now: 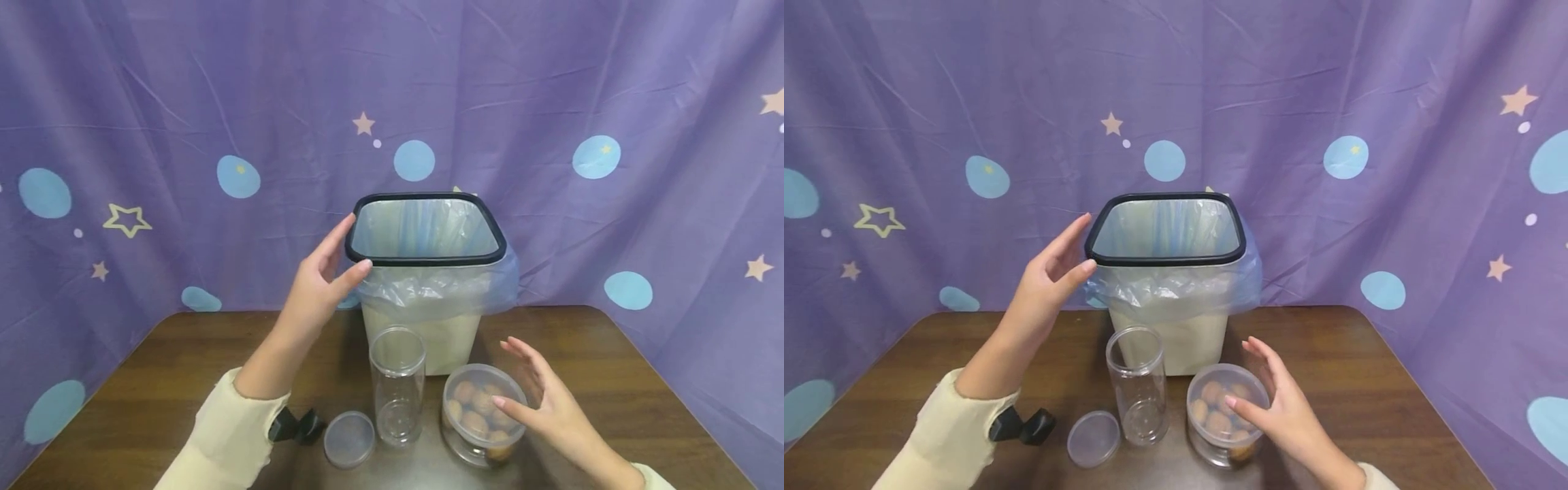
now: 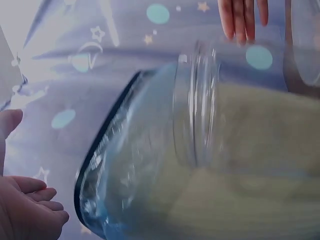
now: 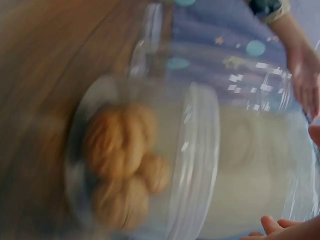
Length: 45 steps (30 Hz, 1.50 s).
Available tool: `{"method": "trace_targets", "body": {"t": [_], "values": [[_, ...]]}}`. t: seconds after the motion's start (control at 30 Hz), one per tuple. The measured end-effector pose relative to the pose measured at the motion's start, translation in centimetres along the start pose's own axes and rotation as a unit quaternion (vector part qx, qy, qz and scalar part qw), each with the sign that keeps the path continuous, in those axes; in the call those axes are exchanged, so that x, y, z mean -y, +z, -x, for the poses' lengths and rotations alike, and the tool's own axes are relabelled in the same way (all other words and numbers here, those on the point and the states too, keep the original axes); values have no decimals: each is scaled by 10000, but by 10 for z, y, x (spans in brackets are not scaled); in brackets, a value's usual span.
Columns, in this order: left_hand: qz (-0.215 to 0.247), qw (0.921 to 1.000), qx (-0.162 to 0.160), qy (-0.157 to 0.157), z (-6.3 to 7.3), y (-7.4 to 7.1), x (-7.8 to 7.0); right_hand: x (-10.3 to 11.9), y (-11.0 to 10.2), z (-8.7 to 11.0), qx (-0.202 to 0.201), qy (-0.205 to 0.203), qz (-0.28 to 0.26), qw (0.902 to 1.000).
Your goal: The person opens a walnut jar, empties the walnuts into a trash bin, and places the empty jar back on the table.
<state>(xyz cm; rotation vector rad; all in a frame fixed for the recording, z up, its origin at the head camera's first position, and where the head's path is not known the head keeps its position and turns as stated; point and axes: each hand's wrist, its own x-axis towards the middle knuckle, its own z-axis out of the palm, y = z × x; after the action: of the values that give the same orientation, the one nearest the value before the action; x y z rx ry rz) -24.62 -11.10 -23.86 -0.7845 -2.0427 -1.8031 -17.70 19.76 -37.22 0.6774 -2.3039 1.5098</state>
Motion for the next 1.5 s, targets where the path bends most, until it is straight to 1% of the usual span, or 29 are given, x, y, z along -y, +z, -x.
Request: {"method": "trace_targets", "body": {"t": [0.1, 0.2, 0.3, 0.43, 0.57, 0.7, 0.8, 0.83, 0.87, 0.9, 0.97, 1.0, 1.03, 1.1, 1.17, 1.2, 1.27, 1.33, 1.4, 1.5], "values": [[39, 9999, 98, 86, 12, 4, -6, -8, -9, 2, 69, 48, 120, 9999], [57, 9994, 284, 184, 22, 9, -11, -15, -17, 3, 305, 106, 132, 9994], [91, 9982, 451, 393, 31, 16, -16, -22, -25, 5, 562, 269, 93, 9980], [221, 9955, 575, 717, 45, 28, -21, -31, -31, 9, 863, 509, -158, 9948], [376, 9920, 634, 1023, 62, 45, -25, -39, -33, 10, 1230, 682, -515, 9887], [367, 9877, 846, 1263, 82, 64, -24, -47, -32, 10, 1552, 729, -837, 9816], [279, 9844, 1078, 1362, 95, 77, -18, -51, -33, 11, 1732, 706, -1066, 9765], [259, 9837, 1173, 1338, 99, 81, -15, -52, -33, 11, 1784, 682, -1112, 9753], [237, 9830, 1274, 1297, 102, 84, -13, -53, -34, 11, 1821, 650, -1110, 9748], [270, 9837, 1373, 1131, 106, 88, -11, -54, -34, 12, 1887, 646, -1133, 9733], [407, 9839, 1582, 728, 112, 96, -7, -56, -36, 12, 2043, 671, -1195, 9693], [460, 9843, 1642, 452, 114, 100, -5, -57, -37, 12, 2130, 750, -1271, 9659], [506, 9845, 1672, 180, 117, 103, -3, -58, -37, 12, 2211, 771, -1412, 9619], [656, 9825, 1708, -344, 122, 111, 2, -62, -39, 12, 2402, 916, -1788, 9497], [709, 9807, 1686, -684, 127, 119, 11, -65, -39, 12, 2542, 1045, -2131, 9376], [730, 9801, 1664, -795, 130, 123, 16, -66, -39, 12, 2602, 1113, -2297, 9312], [720, 9796, 1600, -983, 135, 131, 27, -70, -40, 13, 2716, 1189, -2466, 9227], [681, 9807, 1475, -1084, 139, 138, 37, -72, -39, 14, 2765, 1213, -2505, 9198], [612, 9831, 1312, -1117, 141, 144, 45, -74, -38, 14, 2779, 1209, -2529, 9188], [492, 9860, 1095, -1154, 140, 149, 56, -75, -37, 15, 2730, 1237, -2546, 9194]]}}
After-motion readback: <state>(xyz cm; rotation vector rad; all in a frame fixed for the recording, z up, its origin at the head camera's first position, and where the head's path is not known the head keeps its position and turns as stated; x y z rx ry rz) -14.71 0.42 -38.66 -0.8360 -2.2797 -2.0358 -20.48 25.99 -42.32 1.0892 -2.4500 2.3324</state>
